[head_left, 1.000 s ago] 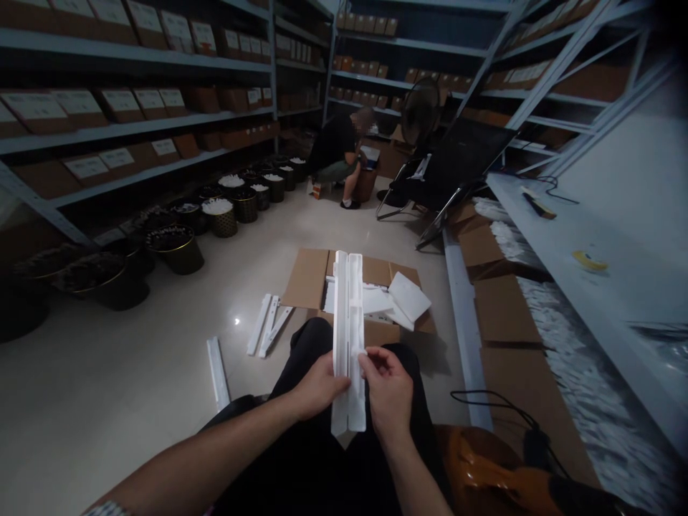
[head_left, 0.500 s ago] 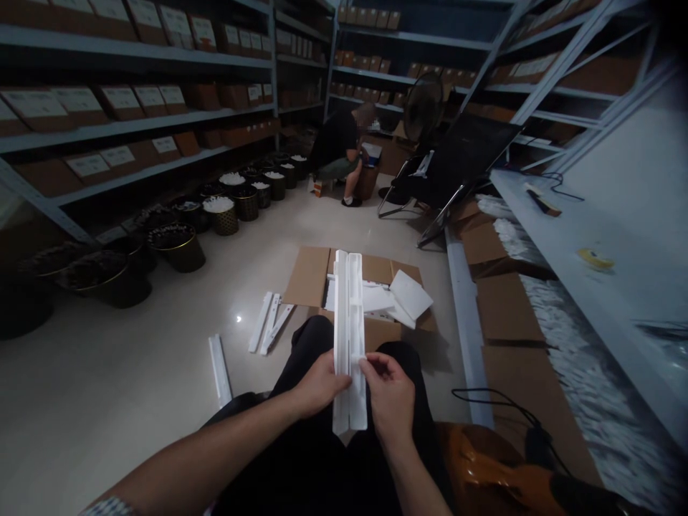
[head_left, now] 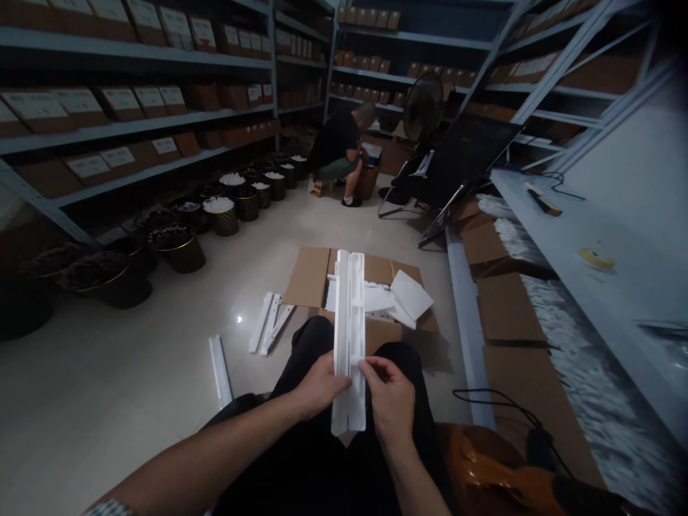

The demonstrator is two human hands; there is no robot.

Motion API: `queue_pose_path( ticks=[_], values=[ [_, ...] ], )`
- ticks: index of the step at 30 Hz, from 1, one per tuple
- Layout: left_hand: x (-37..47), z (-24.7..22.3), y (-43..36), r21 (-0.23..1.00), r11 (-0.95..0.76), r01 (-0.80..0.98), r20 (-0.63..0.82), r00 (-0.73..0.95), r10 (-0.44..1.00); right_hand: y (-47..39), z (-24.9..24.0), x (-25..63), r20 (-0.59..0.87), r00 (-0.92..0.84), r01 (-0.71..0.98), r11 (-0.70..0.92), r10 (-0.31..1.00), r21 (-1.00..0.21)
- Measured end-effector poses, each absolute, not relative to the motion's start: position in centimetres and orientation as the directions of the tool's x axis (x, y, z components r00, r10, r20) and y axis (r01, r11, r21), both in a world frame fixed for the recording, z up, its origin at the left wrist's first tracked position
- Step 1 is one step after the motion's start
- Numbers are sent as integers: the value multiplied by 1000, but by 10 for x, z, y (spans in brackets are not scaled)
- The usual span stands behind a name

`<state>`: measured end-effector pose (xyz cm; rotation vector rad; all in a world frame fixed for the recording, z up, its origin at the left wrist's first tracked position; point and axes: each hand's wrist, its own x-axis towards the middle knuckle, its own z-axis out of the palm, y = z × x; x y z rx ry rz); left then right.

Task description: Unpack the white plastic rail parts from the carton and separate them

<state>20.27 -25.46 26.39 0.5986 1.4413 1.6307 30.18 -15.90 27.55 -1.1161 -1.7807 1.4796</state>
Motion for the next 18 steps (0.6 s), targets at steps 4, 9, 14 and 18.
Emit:
queue_pose_path(
  ticks=[4,9,14,18],
  values=[
    [203,264,-254,942,35,-334,-220,-533,817,-160,274,301,-105,-485,224,8,868,-975],
    [204,273,-254,906,-5,-424,-240,-523,818,-161,272,303,-127,-503,219,-16,855,-976],
    [205,278,-255,893,-22,-449,-241,-520,819,-162,269,303,-174,-511,182,-92,841,-979],
    [204,279,-255,893,19,-450,-282,-525,803,-162,266,303,-203,-525,129,-159,826,-979]
  ],
)
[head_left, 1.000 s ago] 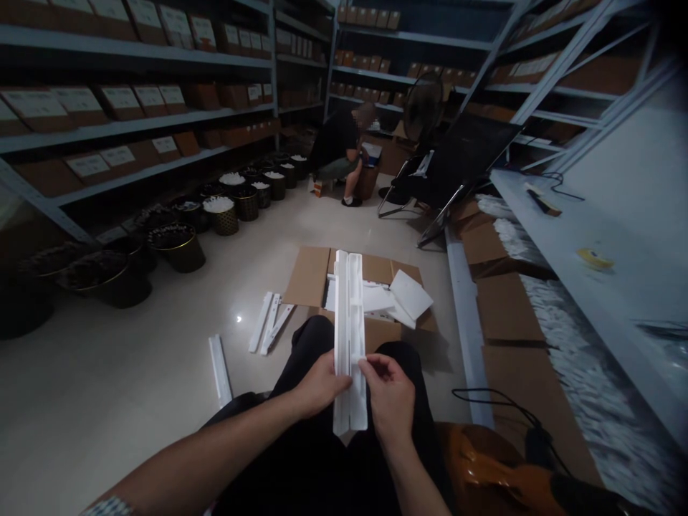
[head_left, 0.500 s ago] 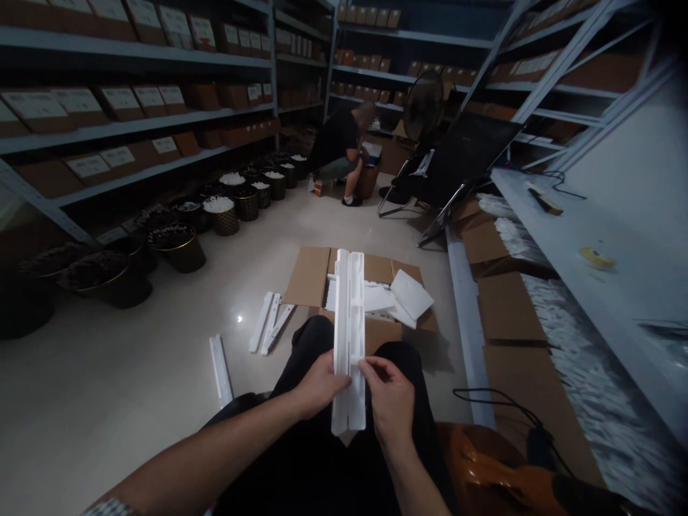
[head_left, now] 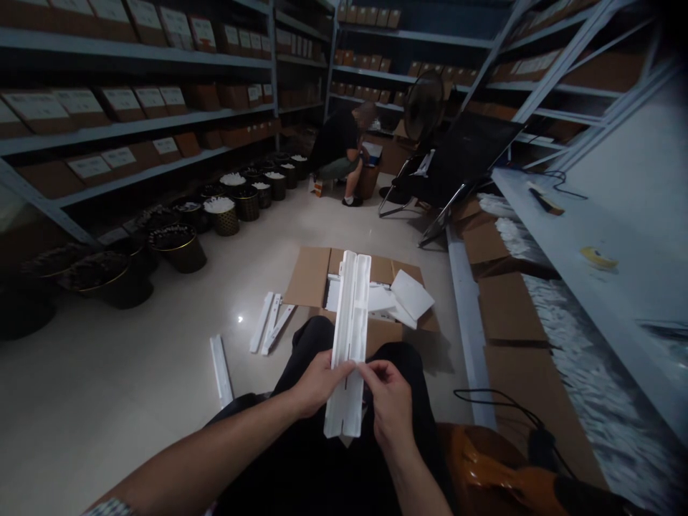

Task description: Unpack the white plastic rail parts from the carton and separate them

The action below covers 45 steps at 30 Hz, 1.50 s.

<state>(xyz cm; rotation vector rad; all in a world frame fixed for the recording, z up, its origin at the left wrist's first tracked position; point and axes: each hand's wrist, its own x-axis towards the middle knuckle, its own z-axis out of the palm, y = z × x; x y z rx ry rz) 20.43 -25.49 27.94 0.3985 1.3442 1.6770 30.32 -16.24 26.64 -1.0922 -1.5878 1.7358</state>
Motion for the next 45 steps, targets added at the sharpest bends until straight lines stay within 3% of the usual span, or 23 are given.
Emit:
queue_pose_path(
  ticks=[27,36,45],
  values=[
    [199,259,-254,845,111,-524,-404,-488,773,-164,268,308,-186,-623,165,-105,759,-981],
    [199,262,-255,894,89,-438,-328,-507,797,-176,283,304,25,-609,289,251,792,-924],
    [200,264,-255,890,110,-442,-352,-512,784,-178,281,302,52,-600,358,326,798,-875]
  ],
)
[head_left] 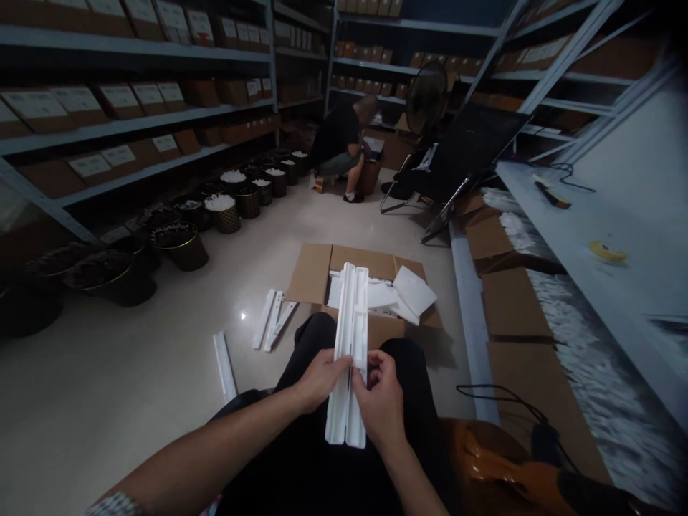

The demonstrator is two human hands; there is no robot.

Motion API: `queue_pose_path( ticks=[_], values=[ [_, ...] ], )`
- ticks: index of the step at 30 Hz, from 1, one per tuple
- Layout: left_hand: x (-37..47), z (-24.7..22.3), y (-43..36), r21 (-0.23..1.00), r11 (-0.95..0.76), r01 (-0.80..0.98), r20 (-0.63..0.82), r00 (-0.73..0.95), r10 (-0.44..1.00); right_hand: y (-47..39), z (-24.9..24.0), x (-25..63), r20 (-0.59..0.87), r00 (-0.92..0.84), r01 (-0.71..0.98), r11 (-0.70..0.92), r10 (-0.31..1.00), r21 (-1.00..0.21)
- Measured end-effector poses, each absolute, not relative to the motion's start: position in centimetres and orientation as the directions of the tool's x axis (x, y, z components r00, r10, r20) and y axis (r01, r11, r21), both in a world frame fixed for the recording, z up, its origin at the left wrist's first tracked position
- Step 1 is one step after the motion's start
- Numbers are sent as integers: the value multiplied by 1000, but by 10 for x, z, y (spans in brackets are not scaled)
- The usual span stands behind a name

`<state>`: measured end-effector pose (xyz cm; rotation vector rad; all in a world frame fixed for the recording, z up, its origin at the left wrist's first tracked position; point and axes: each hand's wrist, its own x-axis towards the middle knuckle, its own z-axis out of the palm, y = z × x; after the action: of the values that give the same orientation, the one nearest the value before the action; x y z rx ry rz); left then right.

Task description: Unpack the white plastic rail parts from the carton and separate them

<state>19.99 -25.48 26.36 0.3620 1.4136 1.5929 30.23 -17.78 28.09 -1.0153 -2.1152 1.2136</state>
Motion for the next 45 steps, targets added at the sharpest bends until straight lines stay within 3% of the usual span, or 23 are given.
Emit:
queue_pose_path(
  ticks=[20,25,27,32,34,37,39,45],
  values=[
    [201,264,-253,902,128,-411,-351,-531,771,-175,275,303,33,-593,416,341,805,-843],
    [197,261,-253,905,70,-419,-311,-541,781,-169,265,304,-77,-668,210,89,740,-974],
    [196,260,-254,898,36,-439,-309,-570,761,-170,261,306,-155,-718,200,-12,678,-980],
    [199,256,-254,826,-67,-560,-298,-535,790,-185,255,306,-133,-768,323,199,626,-925],
    [201,256,-252,840,-79,-537,-317,-604,732,-189,256,301,-154,-787,352,231,598,-907],
    [190,264,-251,886,-9,-465,-395,-762,513,-189,262,290,-170,-800,328,183,575,-927],
    [166,275,-257,861,44,-506,-473,-766,436,-182,265,285,-178,-779,330,151,602,-932],
    [34,288,-330,842,127,-525,-540,-819,194,-128,237,298,-402,-583,592,30,706,-805]
  ],
)
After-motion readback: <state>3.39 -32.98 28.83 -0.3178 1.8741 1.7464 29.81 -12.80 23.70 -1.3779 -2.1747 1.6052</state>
